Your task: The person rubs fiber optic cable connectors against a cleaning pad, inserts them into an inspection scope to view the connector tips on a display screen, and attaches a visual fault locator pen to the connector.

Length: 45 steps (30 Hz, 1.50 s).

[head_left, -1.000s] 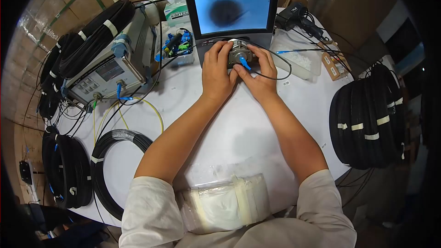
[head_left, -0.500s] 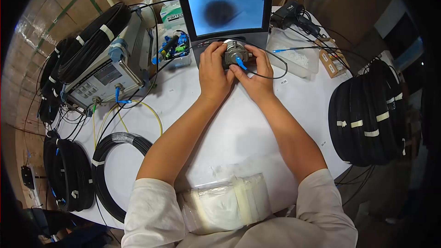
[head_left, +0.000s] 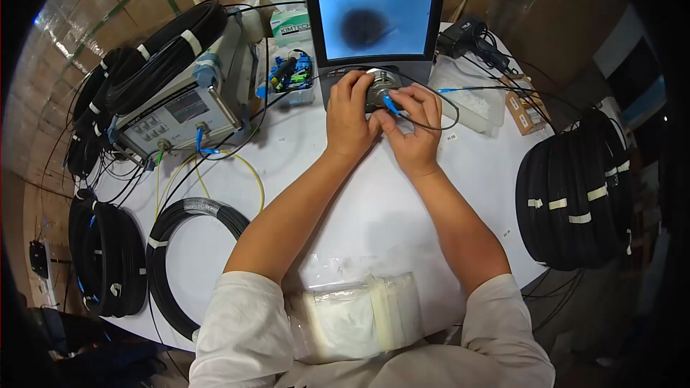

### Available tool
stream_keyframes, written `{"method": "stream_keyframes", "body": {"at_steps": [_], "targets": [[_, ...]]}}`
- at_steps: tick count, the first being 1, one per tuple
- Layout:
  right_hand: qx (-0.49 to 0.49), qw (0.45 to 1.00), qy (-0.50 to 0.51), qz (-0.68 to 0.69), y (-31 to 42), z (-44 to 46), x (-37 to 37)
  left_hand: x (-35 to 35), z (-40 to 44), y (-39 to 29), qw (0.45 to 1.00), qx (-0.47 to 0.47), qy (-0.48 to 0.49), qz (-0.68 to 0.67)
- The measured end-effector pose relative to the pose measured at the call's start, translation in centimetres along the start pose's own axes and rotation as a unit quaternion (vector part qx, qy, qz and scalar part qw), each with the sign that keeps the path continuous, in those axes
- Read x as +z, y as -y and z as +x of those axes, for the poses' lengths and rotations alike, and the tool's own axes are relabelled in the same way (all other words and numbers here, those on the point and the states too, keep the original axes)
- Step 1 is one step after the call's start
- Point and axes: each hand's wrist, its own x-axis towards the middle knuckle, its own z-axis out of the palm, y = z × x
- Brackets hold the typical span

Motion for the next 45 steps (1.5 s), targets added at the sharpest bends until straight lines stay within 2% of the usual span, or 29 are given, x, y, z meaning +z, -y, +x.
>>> {"method": "stream_keyframes", "body": {"at_steps": [8, 11, 15, 17, 19, 21, 22, 25, 26, 29, 32, 35, 38, 41, 45], "targets": [[-0.031, 0.999, -0.006, 0.034, 2.7, 2.4, -1.6, 0.0, 0.0, -0.1, 1.000, 0.003, -0.014, -0.008], [0.024, 0.993, 0.024, 0.116, 6.4, 2.0, -2.7, 0.2, -0.2, 0.4, 1.000, 0.003, -0.012, -0.010], [0.052, 0.952, 0.175, 0.246, 12.9, -1.3, -7.6, 0.2, 0.0, 0.5, 0.999, 0.017, -0.015, 0.039], [0.049, 0.936, 0.249, 0.243, 15.7, -3.2, -10.6, 0.1, 0.0, 0.2, 0.999, 0.010, -0.025, 0.029], [0.120, 0.902, 0.304, 0.284, 17.6, -6.1, -12.7, -0.1, -0.2, 0.2, 0.999, -0.002, 0.005, 0.039], [0.149, 0.874, 0.348, 0.305, 18.9, -8.5, -14.1, -0.2, 0.1, 0.1, 0.996, -0.039, 0.053, 0.053], [0.175, 0.864, 0.360, 0.304, 19.7, -9.7, -14.4, 0.6, -0.4, 0.8, 1.000, 0.006, -0.014, 0.027], [0.185, 0.862, 0.357, 0.308, 21.6, -10.7, -14.9, 1.0, -0.3, 1.0, 0.999, -0.001, -0.012, 0.043], [0.176, 0.858, 0.360, 0.321, 21.9, -10.8, -15.0, 0.6, -0.4, 0.8, 0.999, 0.011, -0.018, 0.041], [0.104, 0.865, 0.424, 0.246, 22.7, -10.7, -15.0, 0.7, -0.5, 0.8, 0.999, 0.018, -0.032, 0.032], [0.060, 0.876, 0.442, 0.184, 23.1, -11.0, -14.8, 0.5, -0.3, 0.6, 0.999, 0.005, -0.021, 0.039], [0.079, 0.890, 0.418, 0.166, 23.1, -11.7, -14.5, 0.4, -0.3, 0.5, 0.999, 0.007, -0.024, 0.030], [0.064, 0.887, 0.410, 0.205, 23.1, -11.6, -14.8, 0.6, -0.4, 0.7, 0.999, 0.018, -0.042, 0.027], [0.026, 0.873, 0.452, 0.182, 23.2, -11.1, -14.7, 0.6, -0.5, 0.7, 0.999, 0.012, -0.031, 0.031], [0.041, 0.886, 0.429, 0.172, 23.0, -11.5, -14.5, 0.8, -0.4, 0.8, 0.999, 0.009, -0.029, 0.034]]}}
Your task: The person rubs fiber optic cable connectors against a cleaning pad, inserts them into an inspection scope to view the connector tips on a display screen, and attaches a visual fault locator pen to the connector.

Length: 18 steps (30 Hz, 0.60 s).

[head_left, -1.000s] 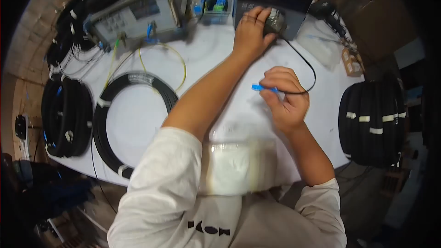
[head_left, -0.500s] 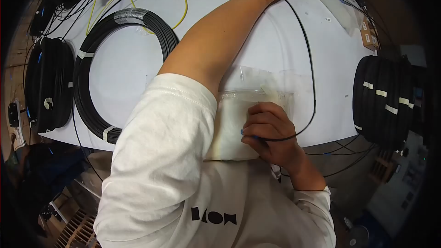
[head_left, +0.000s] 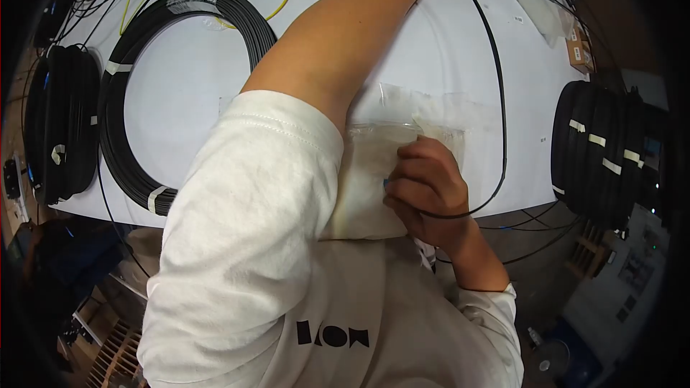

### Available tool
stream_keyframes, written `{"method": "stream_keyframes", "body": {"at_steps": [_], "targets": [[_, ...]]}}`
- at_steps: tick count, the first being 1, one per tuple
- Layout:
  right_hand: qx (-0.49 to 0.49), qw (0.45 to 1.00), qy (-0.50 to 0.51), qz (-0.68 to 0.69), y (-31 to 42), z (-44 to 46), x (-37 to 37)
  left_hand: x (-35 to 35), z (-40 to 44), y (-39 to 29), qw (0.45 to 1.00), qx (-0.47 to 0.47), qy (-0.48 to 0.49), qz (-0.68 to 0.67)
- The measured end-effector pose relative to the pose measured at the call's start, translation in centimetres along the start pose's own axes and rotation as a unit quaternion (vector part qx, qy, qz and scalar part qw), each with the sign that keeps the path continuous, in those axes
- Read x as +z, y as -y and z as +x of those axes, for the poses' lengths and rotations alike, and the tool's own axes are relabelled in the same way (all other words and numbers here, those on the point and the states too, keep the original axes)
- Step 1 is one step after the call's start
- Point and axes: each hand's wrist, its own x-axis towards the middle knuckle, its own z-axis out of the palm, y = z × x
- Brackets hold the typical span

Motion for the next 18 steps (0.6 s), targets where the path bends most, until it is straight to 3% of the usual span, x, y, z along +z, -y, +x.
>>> {"method": "stream_keyframes", "body": {"at_steps": [2, 8, 18], "targets": [[-0.013, 0.999, 0.030, -0.003, 0.33, -0.15, -0.37, -0.07, -0.11, 0.34, 1.000, 0.013, -0.014, -0.001], [-0.007, 1.000, -0.014, 0.009, -0.14, 0.14, -0.10, 0.00, -0.14, -0.05, 1.000, 0.004, -0.011, -0.003], [0.014, 1.000, -0.004, -0.002, 0.02, 0.23, -0.49, -0.02, -0.20, 0.16, 1.000, 0.004, -0.008, -0.002]]}}
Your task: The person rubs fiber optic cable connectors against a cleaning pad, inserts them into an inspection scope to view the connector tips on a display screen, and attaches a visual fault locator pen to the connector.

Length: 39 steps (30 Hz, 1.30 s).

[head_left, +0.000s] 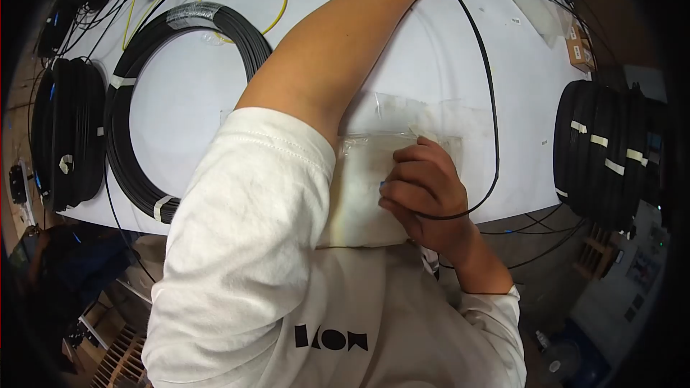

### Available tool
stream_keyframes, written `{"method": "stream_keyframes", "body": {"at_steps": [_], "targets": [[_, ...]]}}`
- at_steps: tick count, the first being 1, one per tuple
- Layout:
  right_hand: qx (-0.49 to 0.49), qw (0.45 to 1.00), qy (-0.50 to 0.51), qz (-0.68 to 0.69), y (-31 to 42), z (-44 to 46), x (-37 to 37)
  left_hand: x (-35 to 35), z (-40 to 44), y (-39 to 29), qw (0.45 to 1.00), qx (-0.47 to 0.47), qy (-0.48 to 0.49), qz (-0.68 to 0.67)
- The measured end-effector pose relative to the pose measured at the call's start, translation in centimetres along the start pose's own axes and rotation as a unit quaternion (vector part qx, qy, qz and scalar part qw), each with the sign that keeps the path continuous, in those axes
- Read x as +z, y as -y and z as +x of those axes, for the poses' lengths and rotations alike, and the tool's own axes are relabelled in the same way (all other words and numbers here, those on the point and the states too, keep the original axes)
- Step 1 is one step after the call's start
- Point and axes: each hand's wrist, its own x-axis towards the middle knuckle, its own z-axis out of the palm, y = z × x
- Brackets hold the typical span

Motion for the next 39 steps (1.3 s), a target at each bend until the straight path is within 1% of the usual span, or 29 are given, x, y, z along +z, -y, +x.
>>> {"method": "stream_keyframes", "body": {"at_steps": [2, 5, 8, 11, 14, 17, 20, 22, 23, 26, 27, 30, 31, 33, 34, 35, 36, 38, 39], "targets": [[0.013, 0.999, -0.034, 0.028, -0.6, -0.1, 0.2, 0.3, 0.2, -0.1, 1.000, 0.006, -0.005, -0.008], [-0.024, 0.999, 0.027, -0.016, 0.0, 0.4, -0.1, 0.1, 0.2, -0.1, 1.000, 0.009, -0.011, -0.008], [-0.002, 0.999, -0.006, -0.041, -0.6, 0.5, -0.2, -0.4, 0.2, -0.5, 1.000, -0.003, 0.004, 0.004], [0.022, 0.999, -0.025, 0.022, -0.3, 0.4, -0.3, 0.0, 0.3, -0.2, 1.000, 0.002, -0.001, 0.006], [-0.009, 0.999, 0.033, -0.028, -0.4, 0.9, -0.1, -0.1, 0.2, -0.2, 1.000, -0.004, 0.008, 0.002], [0.025, 0.998, -0.032, -0.038, -1.0, 1.0, -0.5, -0.1, 0.2, -0.4, 1.000, -0.008, 0.011, 0.002], [-0.017, 0.999, 0.018, 0.023, -0.2, 1.2, -0.4, -0.2, 0.2, -0.2, 1.000, -0.008, 0.007, -0.002], [-0.032, 0.999, 0.024, -0.020, -0.9, 1.0, -0.2, -0.1, 0.2, -0.2, 1.000, 0.002, 0.001, -0.012], [-0.038, 0.998, 0.028, -0.042, -1.2, 0.9, -0.2, 0.0, 0.2, -0.2, 1.000, -0.007, 0.011, -0.010], [0.002, 1.000, -0.008, -0.014, -1.0, 1.5, -1.2, 0.1, 0.2, -0.2, 1.000, -0.010, 0.013, -0.004], [-0.014, 1.000, -0.005, 0.008, -0.6, 1.6, -1.0, 0.0, 0.2, -0.1, 1.000, -0.009, 0.012, -0.004], [-0.033, 0.998, 0.056, 0.005, -0.7, 1.4, -0.5, -0.1, 0.2, -0.3, 1.000, -0.012, 0.023, -0.003], [-0.021, 0.999, 0.031, -0.018, -1.1, 1.5, -0.8, -0.2, 0.1, -0.4, 0.999, -0.019, 0.032, 0.001], [0.015, 1.000, -0.017, 0.002, -2.0, 1.4, -2.0, -0.1, 0.1, -0.4, 0.999, -0.015, 0.031, 0.007], [0.030, 0.999, -0.044, 0.011, -2.5, 1.4, -2.5, 0.0, 0.1, -0.3, 0.999, -0.022, 0.045, 0.016], [0.013, 0.999, -0.045, 0.026, -2.9, 1.3, -2.9, -0.2, 0.2, -0.3, 0.998, -0.028, 0.056, 0.016], [0.011, 0.999, -0.053, 0.003, -3.6, 1.5, -3.4, -0.4, 0.2, -0.4, 0.997, -0.036, 0.068, 0.016], [0.010, 0.997, -0.068, -0.038, -4.8, 1.8, -4.8, 0.0, 0.3, -0.2, 1.000, 0.007, 0.012, 0.005], [0.019, 0.993, -0.073, -0.095, -5.7, 2.4, -6.2, -0.4, 0.4, -0.5, 1.000, -0.003, 0.028, -0.012]]}}
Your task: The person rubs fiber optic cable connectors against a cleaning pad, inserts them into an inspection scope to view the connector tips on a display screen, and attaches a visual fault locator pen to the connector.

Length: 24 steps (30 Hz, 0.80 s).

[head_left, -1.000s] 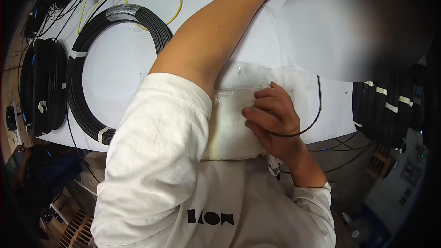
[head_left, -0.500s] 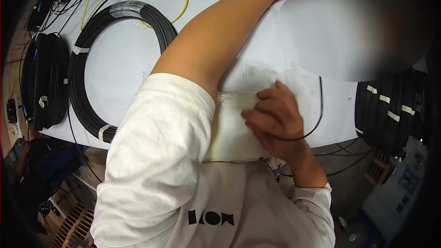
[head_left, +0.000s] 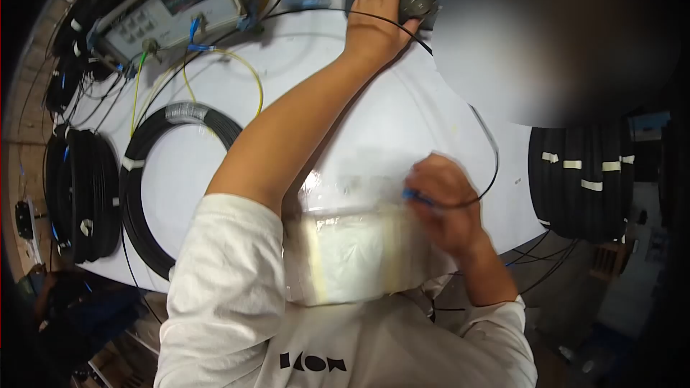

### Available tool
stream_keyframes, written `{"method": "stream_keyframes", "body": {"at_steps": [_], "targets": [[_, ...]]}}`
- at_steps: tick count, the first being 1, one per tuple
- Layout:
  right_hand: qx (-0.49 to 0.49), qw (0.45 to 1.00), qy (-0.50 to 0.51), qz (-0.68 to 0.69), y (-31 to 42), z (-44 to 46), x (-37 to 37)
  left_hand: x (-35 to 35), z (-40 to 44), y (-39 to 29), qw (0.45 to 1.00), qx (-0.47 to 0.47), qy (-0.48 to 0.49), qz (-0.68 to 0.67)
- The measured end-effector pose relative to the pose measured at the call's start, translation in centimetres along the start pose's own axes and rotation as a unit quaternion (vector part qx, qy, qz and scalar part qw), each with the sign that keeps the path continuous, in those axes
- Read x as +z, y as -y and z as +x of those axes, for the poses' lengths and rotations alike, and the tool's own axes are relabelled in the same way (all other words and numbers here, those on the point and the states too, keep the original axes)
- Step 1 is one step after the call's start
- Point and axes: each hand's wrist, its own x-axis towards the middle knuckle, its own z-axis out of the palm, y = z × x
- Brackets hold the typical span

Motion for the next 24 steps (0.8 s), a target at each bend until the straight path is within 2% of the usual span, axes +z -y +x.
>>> {"method": "stream_keyframes", "body": {"at_steps": [1, 5, 7, 9, 15, 18, 24], "targets": [[-0.018, 0.998, -0.053, -0.021, -1.0, 1.1, -0.8, -0.2, 0.0, -0.2, 1.000, 0.001, 0.004, 0.001], [-0.001, 0.989, -0.144, -0.042, -4.3, 6.2, -5.3, -0.5, 0.3, -0.4, 1.000, 0.004, 0.016, 0.014], [0.031, 0.986, -0.160, -0.029, -6.7, 8.5, -6.1, -0.1, 0.2, 0.1, 0.999, 0.030, -0.006, 0.009], [0.057, 0.984, -0.171, -0.007, -9.2, 10.2, -5.9, -0.3, 0.1, -0.5, 1.000, -0.007, 0.010, 0.001], [0.050, 0.985, -0.160, 0.046, -12.2, 12.6, -1.6, -0.6, 0.2, -0.6, 1.000, -0.005, 0.020, -0.004], [-0.069, 0.972, -0.224, -0.015, -14.1, 13.9, 0.0, -0.4, 0.3, -0.4, 1.000, -0.008, 0.005, -0.010], [-0.062, 0.948, -0.311, -0.009, -16.0, 15.0, 1.9, -0.5, 0.3, -0.6, 1.000, -0.010, 0.010, -0.010]]}}
